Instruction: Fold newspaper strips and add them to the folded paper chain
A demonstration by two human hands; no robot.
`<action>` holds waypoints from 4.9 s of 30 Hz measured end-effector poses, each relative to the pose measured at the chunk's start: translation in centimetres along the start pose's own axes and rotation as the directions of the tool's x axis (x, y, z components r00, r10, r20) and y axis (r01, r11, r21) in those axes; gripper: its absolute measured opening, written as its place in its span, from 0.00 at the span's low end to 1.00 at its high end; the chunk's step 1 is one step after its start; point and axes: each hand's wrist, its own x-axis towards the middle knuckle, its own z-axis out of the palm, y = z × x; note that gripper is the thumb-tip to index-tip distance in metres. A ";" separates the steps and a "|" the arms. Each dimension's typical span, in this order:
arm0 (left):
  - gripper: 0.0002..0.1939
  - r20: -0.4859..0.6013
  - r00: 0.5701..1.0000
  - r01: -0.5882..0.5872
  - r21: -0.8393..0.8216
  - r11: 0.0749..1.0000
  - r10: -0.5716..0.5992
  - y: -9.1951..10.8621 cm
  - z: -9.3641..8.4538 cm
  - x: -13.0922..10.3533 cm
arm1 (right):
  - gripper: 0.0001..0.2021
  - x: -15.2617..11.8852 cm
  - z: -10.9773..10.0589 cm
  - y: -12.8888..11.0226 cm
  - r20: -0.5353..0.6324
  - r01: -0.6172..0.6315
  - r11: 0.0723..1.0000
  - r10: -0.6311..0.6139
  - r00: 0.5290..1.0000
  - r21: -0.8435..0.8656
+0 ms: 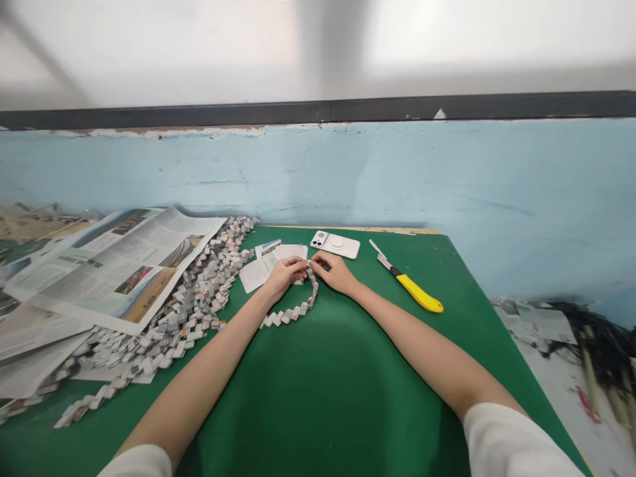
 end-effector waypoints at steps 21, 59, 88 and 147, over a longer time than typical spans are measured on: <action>0.19 -0.016 1.000 0.027 0.087 0.996 -0.026 -0.4 0.0 0.4 | 0.13 0.2 -0.2 0.2 -0.039 0.092 0.995 -0.093 0.995 -0.023; 0.21 -0.072 0.980 -0.160 0.266 0.951 0.185 -1.8 -0.5 1.0 | 0.11 -0.1 0.0 1.3 -0.047 0.171 0.941 -0.192 0.980 -0.292; 0.20 -0.064 0.969 -0.211 0.302 0.930 0.241 -2.9 -1.0 1.7 | 0.10 -0.4 0.0 0.9 0.025 0.226 0.807 -0.255 0.967 -0.546; 0.23 -0.054 0.953 -0.287 0.158 0.945 0.299 -1.6 -0.2 0.5 | 0.15 -0.2 -0.4 1.0 -0.009 0.137 0.923 -0.150 0.989 -0.359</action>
